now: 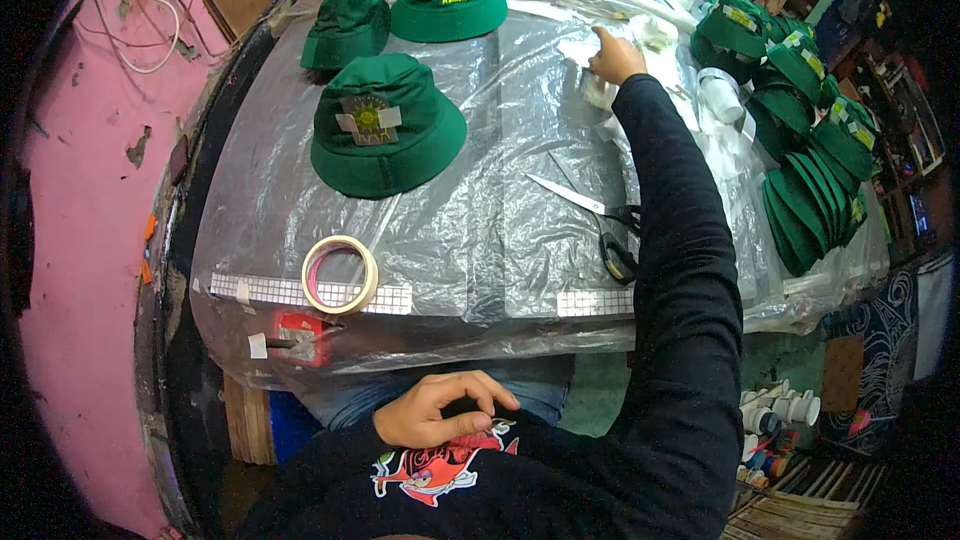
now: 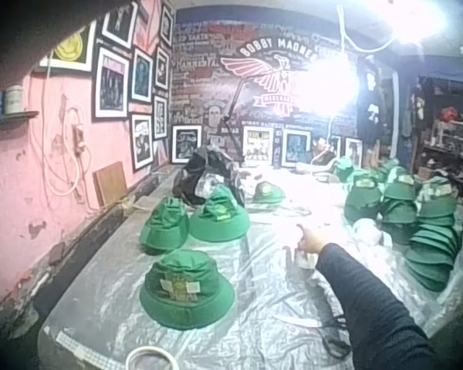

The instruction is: Applying printed labels or tags to green bucket hats on a production table.

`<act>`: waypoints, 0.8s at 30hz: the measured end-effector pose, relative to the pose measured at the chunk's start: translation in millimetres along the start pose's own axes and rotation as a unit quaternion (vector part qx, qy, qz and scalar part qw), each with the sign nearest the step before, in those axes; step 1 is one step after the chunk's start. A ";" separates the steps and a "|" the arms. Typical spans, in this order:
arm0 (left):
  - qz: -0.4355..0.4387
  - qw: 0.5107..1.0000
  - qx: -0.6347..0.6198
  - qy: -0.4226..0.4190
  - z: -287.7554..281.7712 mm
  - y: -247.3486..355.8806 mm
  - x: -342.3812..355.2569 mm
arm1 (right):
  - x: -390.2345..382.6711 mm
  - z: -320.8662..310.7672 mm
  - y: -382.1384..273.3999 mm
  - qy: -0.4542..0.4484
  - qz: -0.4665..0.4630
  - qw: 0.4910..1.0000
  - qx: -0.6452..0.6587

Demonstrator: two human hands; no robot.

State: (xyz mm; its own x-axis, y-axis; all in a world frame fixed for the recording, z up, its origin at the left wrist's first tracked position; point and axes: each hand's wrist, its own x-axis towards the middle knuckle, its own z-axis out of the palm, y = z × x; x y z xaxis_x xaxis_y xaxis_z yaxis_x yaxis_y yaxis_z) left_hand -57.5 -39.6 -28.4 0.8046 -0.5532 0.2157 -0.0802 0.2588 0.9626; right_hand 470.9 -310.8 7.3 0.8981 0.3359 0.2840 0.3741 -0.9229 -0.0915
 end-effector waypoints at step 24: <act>-0.033 0.998 0.005 0.054 2.0 -5.4 -2.4 | -2.7 10.4 -18.8 0.105 -0.068 0.992 -0.014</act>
State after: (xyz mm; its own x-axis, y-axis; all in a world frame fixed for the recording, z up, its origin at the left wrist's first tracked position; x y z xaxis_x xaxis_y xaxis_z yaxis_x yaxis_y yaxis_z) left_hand -60.1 -41.3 -33.8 0.8670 -0.4799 0.1340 -0.0310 0.2164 0.9758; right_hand 463.8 -292.4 -1.7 0.7709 0.4134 0.4846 0.4790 -0.8777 -0.0132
